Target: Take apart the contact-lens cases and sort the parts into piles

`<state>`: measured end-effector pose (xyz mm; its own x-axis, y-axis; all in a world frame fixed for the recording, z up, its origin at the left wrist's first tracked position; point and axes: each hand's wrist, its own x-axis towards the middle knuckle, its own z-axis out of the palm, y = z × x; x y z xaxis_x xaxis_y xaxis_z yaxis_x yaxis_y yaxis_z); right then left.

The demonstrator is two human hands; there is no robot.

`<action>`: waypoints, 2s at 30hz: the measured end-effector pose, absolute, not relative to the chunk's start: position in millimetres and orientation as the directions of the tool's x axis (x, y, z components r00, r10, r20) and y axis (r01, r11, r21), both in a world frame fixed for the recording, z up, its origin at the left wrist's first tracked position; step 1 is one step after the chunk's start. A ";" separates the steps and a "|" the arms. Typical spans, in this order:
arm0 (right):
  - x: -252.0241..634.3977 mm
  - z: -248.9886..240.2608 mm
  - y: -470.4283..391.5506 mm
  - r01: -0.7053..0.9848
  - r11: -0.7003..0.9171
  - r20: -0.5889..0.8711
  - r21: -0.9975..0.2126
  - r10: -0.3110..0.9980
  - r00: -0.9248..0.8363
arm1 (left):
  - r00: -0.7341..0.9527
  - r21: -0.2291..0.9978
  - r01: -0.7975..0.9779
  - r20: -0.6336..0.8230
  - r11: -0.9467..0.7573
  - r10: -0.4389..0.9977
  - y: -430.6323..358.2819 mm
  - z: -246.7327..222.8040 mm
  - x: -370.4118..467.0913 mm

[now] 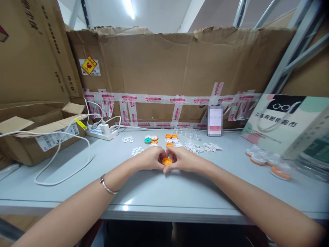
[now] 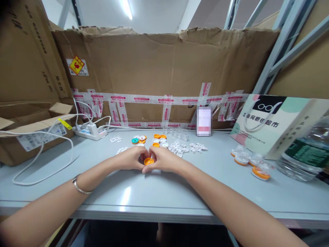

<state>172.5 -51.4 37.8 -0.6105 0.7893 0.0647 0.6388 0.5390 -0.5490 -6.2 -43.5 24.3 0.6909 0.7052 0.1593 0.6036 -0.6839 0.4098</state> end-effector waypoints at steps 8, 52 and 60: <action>183.6 39.8 -47.6 0.564 0.466 -0.042 -0.682 0.745 -0.666 | 0.710 0.478 0.559 0.146 -0.677 0.689 -44.3 22.1 -5.7; 195.3 46.6 -35.0 0.580 0.650 0.205 -0.491 0.733 -0.648 | 0.720 0.511 0.581 0.042 -0.634 0.693 -43.4 41.1 -19.9; 178.4 33.7 -47.0 0.521 0.698 0.090 -0.492 0.636 -0.766 | 0.745 0.543 0.516 0.097 -0.662 0.660 -44.5 42.7 -17.6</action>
<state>178.4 -47.0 33.7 -0.7664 0.6360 0.0904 0.5211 0.6977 -0.4917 -17.6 -44.5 42.7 0.7451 0.6598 0.0972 0.5158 -0.6624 0.5433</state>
